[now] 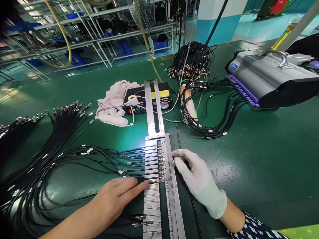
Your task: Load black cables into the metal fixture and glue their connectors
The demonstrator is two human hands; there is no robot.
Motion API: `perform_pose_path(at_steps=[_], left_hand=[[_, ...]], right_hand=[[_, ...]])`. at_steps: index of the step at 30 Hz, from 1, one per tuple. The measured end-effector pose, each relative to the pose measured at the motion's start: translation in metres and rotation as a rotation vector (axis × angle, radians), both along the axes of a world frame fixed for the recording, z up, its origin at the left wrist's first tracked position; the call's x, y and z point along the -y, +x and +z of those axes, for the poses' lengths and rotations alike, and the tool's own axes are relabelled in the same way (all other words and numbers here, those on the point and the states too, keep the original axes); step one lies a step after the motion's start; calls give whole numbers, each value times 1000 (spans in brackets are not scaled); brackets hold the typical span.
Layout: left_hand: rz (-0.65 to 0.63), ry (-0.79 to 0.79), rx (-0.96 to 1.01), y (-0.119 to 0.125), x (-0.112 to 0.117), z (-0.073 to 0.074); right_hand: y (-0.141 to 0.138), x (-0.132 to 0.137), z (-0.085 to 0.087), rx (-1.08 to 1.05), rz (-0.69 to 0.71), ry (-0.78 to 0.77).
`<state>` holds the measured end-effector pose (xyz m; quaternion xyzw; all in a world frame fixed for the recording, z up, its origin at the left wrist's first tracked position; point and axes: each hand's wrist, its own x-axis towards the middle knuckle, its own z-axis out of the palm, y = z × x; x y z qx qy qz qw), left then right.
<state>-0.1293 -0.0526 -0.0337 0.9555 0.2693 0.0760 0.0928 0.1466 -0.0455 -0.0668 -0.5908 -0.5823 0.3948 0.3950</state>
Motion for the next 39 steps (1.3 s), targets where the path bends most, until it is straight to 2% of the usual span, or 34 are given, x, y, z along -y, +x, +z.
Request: perform_pose_path(at_steps=[5, 9, 12, 15, 17, 19, 22, 25, 27, 31, 35, 39], left_hand=[[-127, 35, -115, 9, -10, 9], [-149, 72, -124, 15, -12, 13], [-118, 0, -92, 16, -15, 13], [4, -156, 19, 14, -16, 6], [46, -184, 87, 11, -12, -4], [68, -89, 135, 8, -3, -16], [184, 102, 152, 4, 12, -29], [206, 131, 101, 3, 22, -34], [177, 99, 68, 4, 24, -33], [207, 29, 48, 6, 24, -28], [231, -177, 134, 0, 27, -15], [291, -358, 209, -17, 43, -4]], right_hand=[[1, 0, -4, 1, 18, -5], [2, 0, -6, -8, 33, 0], [2, 0, -5, -18, 39, 4], [2, -1, -4, -13, 44, 14], [2, -2, -2, -5, 51, 21], [1, -3, 0, 2, 70, 8], [-1, -2, 6, 60, 99, 10], [-7, 0, 9, 247, 183, 135], [-12, 1, 7, 364, 239, 210], [-19, 3, -2, 446, 204, 275], [-16, 12, -5, 445, 176, 314], [-6, 25, -3, 412, 187, 327]])
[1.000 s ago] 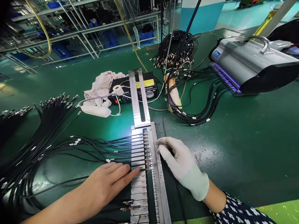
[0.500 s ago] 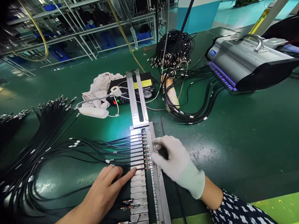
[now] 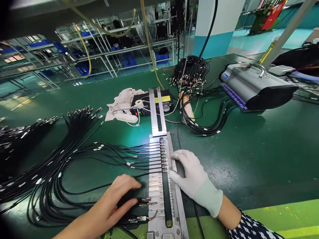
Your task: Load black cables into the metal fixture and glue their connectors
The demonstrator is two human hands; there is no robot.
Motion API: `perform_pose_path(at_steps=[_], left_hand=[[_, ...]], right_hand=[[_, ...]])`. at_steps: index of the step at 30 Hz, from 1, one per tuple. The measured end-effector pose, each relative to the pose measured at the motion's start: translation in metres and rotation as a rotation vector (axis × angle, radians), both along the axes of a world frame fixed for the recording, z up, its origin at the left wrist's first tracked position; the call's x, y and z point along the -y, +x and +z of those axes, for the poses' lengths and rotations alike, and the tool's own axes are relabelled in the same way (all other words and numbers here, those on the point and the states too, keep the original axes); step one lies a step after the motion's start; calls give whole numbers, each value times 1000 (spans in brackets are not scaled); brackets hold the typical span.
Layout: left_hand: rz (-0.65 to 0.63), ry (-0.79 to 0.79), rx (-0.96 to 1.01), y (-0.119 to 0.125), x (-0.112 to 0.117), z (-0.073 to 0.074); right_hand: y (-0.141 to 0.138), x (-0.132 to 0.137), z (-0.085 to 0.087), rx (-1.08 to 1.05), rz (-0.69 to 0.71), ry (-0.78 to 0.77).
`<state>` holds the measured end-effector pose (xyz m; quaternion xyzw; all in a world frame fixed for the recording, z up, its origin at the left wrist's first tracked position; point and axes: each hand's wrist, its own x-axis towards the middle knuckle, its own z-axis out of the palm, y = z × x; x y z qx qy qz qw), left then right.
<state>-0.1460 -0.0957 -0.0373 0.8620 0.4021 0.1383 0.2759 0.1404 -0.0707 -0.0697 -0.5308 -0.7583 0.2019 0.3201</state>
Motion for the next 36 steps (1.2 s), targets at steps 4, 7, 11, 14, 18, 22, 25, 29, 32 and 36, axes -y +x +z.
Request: perform_pose_path(at_steps=[4, 7, 11, 14, 18, 22, 25, 29, 32, 36], left_hand=[[75, -85, -23, -16, 16, -4], [140, -120, 77, -18, 19, -7], [177, -76, 157, -7, 11, -3], [132, 29, 167, 10, -1, -1], [51, 240, 91, 34, -14, -11], [-16, 425, -15, 43, -20, -22], [-96, 459, -46, 42, -23, -22], [-177, 441, -72, 42, -26, -15], [-217, 478, -106, 44, -27, -10], [-240, 549, -107, 47, -27, -10]], right_hand=[[4, 4, 1, -20, -15, -32], [4, 2, 1, -30, -19, -55], [4, 1, 2, -42, -20, -80], [4, 2, 2, -50, -28, -92], [3, 1, 3, -66, -33, -114], [2, -1, 4, -84, -41, -118], [2, -2, 4, -97, -38, -112], [1, -2, 5, -107, -39, -124], [2, -2, 5, -95, -49, -121], [3, -2, 4, -100, -50, -99]])
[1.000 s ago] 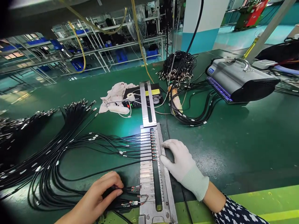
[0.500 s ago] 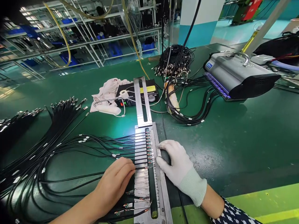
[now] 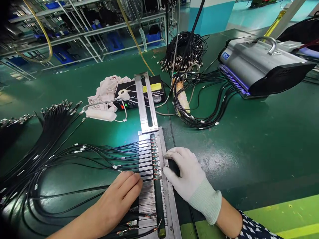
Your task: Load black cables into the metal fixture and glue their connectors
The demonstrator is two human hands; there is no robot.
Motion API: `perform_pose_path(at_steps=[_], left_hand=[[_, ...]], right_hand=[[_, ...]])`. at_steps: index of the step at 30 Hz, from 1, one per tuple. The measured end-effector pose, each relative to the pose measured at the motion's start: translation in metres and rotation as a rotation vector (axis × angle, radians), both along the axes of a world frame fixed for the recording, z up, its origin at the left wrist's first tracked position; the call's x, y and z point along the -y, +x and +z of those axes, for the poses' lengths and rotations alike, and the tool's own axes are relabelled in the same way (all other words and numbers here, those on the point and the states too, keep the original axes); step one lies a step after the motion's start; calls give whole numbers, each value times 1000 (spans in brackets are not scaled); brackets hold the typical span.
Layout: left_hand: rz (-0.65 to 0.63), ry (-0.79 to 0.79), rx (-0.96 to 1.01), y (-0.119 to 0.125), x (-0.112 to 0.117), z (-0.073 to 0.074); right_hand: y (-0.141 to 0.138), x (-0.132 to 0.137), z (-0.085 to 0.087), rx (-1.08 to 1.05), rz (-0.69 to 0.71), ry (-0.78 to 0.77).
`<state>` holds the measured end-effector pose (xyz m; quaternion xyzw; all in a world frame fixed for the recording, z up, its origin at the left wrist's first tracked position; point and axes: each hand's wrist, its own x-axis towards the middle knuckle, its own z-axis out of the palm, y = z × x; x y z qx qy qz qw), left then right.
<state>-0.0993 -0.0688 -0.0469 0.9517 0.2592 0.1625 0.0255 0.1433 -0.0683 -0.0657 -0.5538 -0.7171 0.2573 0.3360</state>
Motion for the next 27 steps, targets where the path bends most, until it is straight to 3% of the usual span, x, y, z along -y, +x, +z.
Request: perform_pose_path(at_steps=[9, 12, 17, 20, 23, 27], left_hand=[[46, -226, 75, -1, -2, -7], [32, -205, 132, -4, 2, -15], [230, -49, 207, -13, 19, -34], [258, -39, 183, -16, 26, -41], [219, -85, 191, -15, 25, -38], [175, -268, 194, -18, 27, -17]], right_hand=[[0, 1, 2, 1, 7, -44], [0, 0, 3, 0, 7, -29], [-1, -2, 7, -2, -1, -69], [-2, -2, 8, 9, 2, -73], [-2, -1, 7, 38, -4, -36], [-1, 1, 5, 52, 9, 16]])
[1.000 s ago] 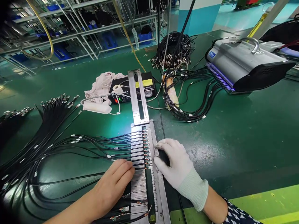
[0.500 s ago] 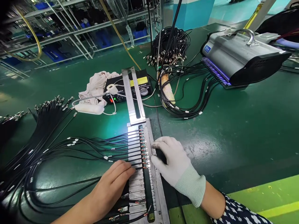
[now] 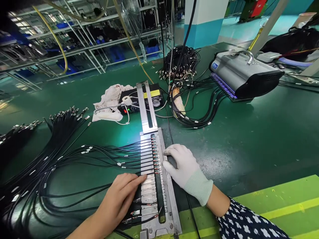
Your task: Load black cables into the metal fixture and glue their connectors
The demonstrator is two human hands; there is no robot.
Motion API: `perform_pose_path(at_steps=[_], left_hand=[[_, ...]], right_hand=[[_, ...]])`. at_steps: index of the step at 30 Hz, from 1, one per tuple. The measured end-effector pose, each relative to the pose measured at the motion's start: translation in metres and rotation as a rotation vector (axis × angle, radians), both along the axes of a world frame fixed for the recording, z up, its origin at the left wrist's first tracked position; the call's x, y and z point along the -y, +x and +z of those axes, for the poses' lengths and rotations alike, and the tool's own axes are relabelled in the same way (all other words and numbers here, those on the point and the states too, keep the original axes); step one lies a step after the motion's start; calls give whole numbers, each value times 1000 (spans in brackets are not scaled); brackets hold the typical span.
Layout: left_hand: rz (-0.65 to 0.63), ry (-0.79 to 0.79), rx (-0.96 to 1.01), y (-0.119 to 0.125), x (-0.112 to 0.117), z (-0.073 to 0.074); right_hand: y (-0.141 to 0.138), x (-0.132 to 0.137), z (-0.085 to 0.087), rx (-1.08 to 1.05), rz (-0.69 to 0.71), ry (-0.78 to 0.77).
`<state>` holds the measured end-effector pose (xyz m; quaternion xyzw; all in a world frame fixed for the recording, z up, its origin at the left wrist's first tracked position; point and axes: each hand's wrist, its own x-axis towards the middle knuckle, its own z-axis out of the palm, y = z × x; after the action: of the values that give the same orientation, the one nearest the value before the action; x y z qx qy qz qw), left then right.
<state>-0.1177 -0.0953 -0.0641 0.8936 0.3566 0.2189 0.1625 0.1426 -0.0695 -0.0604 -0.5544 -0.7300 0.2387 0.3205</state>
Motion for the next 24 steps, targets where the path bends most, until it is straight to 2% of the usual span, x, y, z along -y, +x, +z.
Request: perform_pose_path(at_steps=[3, 7, 10, 12, 15, 20, 24], left_hand=[[60, -64, 48, -8, 13, 10], [118, -120, -35, -19, 30, 11], [119, -170, -21, -20, 33, 13], [127, -137, 17, -19, 30, 17], [136, -1, -12, -12, 22, 21], [80, 148, -145, -1, 9, 11], [92, 205, -118, 0, 4, 5]], right_hand=[[1, 2, -1, 0, 7, 19], [0, 3, -1, 4, -6, 19], [0, 3, 1, 8, -7, 16], [0, 3, 1, 10, -3, 17], [1, 2, 0, 10, 2, 14], [1, 0, -1, 2, 1, -9], [0, 0, 1, -10, -6, -32]])
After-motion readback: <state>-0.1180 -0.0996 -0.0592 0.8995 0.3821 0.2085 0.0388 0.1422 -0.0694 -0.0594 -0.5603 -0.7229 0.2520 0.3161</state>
